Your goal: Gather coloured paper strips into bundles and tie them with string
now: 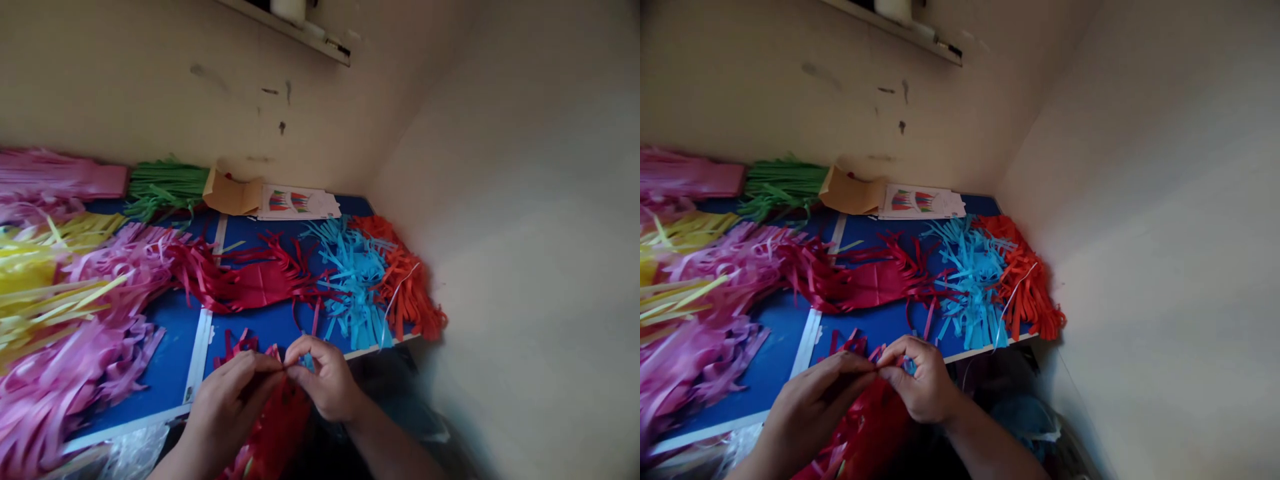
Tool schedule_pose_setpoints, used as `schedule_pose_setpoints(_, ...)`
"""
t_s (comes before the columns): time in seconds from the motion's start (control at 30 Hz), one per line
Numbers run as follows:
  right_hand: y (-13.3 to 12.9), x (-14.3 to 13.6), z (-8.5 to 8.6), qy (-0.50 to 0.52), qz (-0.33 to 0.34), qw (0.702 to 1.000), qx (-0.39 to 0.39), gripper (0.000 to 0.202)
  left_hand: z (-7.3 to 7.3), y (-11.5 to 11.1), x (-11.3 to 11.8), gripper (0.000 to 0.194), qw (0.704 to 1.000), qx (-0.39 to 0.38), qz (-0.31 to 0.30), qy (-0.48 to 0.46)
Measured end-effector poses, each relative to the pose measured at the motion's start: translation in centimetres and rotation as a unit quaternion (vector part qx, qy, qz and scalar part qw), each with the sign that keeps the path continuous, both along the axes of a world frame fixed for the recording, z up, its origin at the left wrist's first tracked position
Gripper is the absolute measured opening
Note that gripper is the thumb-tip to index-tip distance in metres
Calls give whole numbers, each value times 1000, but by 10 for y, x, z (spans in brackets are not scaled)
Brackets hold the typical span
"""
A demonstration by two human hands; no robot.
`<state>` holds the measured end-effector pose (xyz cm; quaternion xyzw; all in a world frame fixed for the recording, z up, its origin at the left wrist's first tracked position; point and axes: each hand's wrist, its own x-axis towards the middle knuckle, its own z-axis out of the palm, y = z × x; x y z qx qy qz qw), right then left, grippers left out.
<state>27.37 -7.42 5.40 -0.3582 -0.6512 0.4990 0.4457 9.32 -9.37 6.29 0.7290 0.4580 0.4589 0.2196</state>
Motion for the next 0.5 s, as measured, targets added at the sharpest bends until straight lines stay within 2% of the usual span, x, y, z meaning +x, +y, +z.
schedule_pose_setpoints(0.13,0,1,1,-9,-21,1000,0,3,-2,-1,-4,20,998,-47,11,-28)
schedule_pose_setpoints(0.27,-1,2,0,-14,-43,997,-55,14,2,1,-3,20,998,-25,29,-40)
schedule_pose_setpoints(0.37,1,4,0,-27,-56,994,-93,18,4,3,-1,17,1000,-5,13,-20)
schedule_pose_setpoints(0.43,3,7,1,-53,-59,994,-73,22,6,5,-1,17,1000,5,-17,4)
schedule_pose_setpoints(0.5,4,10,2,-82,-54,995,-15,22,7,7,-1,13,999,12,-43,24)
